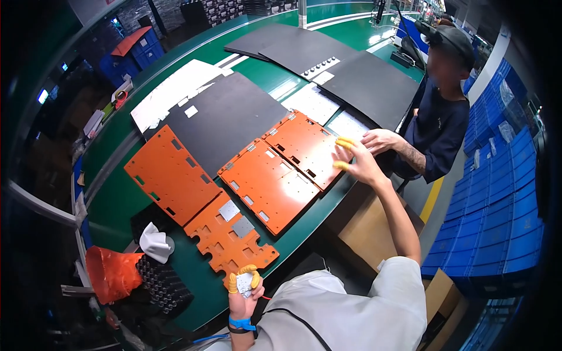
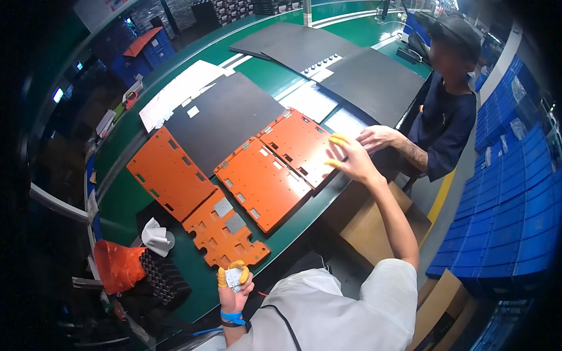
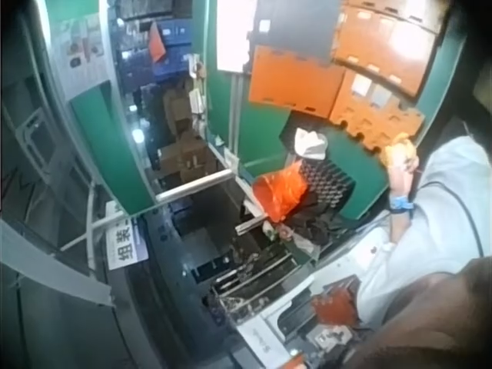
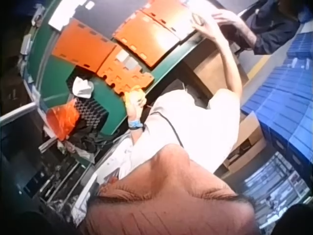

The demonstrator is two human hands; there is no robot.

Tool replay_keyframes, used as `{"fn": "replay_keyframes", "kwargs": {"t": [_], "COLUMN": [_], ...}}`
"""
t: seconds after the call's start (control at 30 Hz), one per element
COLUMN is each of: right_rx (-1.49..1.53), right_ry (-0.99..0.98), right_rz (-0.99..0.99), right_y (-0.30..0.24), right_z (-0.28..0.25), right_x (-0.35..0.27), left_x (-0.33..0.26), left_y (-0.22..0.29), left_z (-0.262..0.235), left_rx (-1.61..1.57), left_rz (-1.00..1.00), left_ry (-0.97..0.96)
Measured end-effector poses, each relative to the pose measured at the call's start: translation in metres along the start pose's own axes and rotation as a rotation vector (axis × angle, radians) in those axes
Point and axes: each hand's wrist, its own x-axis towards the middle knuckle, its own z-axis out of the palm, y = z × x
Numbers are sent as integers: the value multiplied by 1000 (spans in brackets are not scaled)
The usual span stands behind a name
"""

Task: Apply adhesive labels to orange plastic panels and place them into an assembly machine.

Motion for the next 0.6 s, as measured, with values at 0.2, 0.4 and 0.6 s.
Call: {"fn": "replay_keyframes", "kwargs": {"t": [0.2, 0.4, 0.6], "right_rx": [-165, 27, -62], "right_ry": [11, -327, -426], "right_rz": [395, 588, 632], "right_y": [5, 30, 39], "right_z": [43, 36, 25], "right_x": [61, 112, 118], "left_x": [12, 16, 12], "left_y": [-2, -2, -1], "left_z": [7, 13, 12], "left_rx": [-11, -13, -23], "left_rz": [-47, -21, 0], "left_ry": [-54, -66, -21]}}
